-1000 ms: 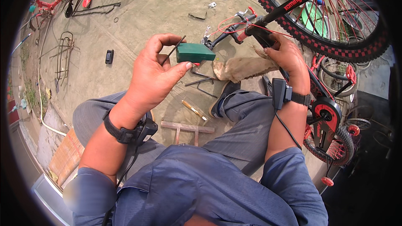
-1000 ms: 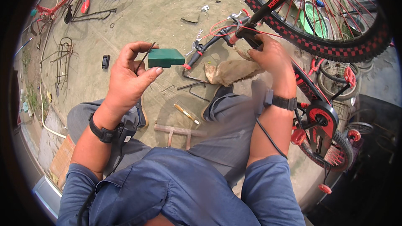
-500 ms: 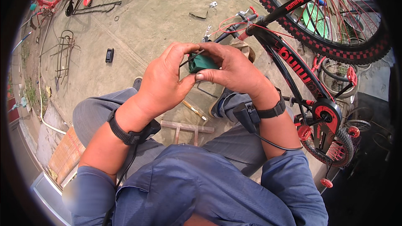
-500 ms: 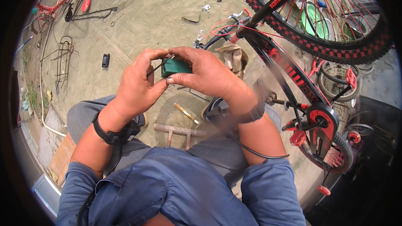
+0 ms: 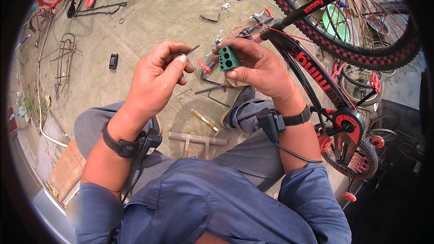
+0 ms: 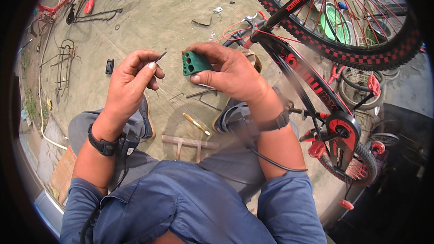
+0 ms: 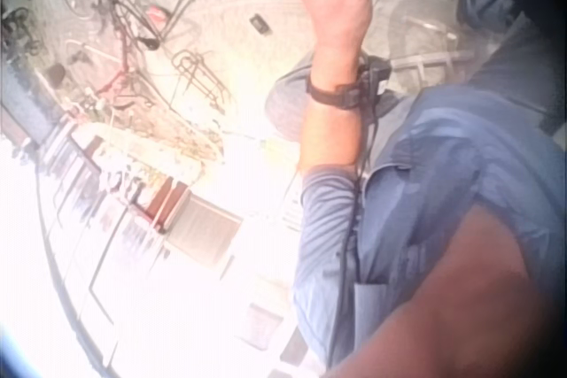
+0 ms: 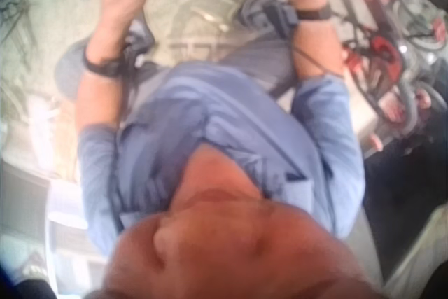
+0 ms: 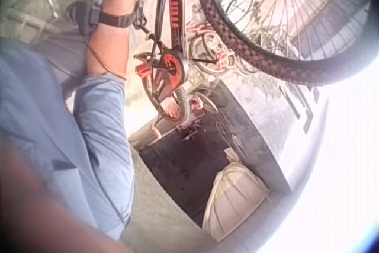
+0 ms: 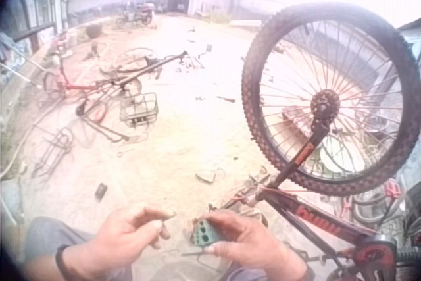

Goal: The person repeatedly inserts a thin metal rod into a small green multi-hole block, then wipes the rod with a cloth. The person repeats this cycle several times, handling the rod and block with both hands.

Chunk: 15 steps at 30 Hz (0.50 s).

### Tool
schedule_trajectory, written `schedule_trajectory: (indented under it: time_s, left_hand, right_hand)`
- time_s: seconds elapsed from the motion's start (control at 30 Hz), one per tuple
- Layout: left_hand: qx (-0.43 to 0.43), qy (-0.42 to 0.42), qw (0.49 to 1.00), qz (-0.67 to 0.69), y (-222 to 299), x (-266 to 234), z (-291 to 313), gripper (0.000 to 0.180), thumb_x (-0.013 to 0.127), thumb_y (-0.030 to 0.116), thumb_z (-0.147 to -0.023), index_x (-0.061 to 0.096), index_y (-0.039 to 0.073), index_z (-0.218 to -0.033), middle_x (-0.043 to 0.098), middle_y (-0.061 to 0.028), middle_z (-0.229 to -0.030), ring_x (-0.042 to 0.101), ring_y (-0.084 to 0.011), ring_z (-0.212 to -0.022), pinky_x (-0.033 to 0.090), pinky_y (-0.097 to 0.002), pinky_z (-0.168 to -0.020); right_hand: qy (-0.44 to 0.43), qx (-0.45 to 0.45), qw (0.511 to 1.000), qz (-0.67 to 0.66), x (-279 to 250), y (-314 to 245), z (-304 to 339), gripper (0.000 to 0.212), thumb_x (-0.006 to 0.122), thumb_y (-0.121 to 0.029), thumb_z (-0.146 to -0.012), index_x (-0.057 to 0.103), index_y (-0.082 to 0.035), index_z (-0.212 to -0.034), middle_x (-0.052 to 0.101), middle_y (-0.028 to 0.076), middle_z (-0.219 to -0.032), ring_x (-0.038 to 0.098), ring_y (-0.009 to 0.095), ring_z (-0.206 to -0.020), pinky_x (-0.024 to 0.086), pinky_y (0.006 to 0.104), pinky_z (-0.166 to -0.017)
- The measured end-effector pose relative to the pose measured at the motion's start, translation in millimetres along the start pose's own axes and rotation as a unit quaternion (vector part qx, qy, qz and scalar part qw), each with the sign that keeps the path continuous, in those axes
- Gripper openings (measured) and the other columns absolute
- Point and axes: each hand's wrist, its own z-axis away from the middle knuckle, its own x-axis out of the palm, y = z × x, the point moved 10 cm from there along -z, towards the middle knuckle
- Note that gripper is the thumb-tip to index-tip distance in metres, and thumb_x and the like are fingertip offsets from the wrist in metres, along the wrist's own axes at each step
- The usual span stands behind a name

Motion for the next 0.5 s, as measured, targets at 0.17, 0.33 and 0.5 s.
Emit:
schedule_trajectory:
  time_s: [0.17,0.33,0.5]
  left_hand:
    - [-0.016,-0.023,0.999,0.015,-0.4,6.4,4.3,0.018,0.059,0.011,-0.101,0.059,0.002,-0.116,0.067,-0.0053,-0.085,0.053,-0.0045,-0.061,0.044,-0.0197,-0.055]
    - [-0.005,-0.03,1.0,-0.004,5.6,8.6,5.3,0.017,0.06,0.013,-0.101,0.059,0.002,-0.113,0.065,-0.0041,-0.08,0.049,-0.003,-0.058,0.039,-0.0191,-0.051]
    - [-0.008,-0.037,0.999,0.008,4.7,10.6,5.1,0.017,0.06,0.013,-0.1,0.061,0.002,-0.113,0.066,-0.0035,-0.082,0.049,-0.0022,-0.059,0.04,-0.0194,-0.051]
  right_hand:
    - [0.008,-0.02,1.0,-0.015,-1.8,-3.5,-0.7,0.055,0.08,-0.002,-0.083,0.059,0.0,-0.133,0.064,0.002,-0.12,0.06,0.012,-0.111,0.051,0.0286,-0.098]
    - [0.012,-0.018,1.0,0.002,-2.5,-3.5,-0.9,0.054,0.08,-0.002,-0.083,0.059,0.0,-0.133,0.064,0.002,-0.121,0.06,0.011,-0.11,0.051,0.0286,-0.097]
    - [0.01,-0.012,1.0,-0.009,-1.6,-2.4,-1.4,0.054,0.08,-0.002,-0.083,0.059,0.0,-0.133,0.064,0.002,-0.12,0.06,0.011,-0.11,0.051,0.0284,-0.097]
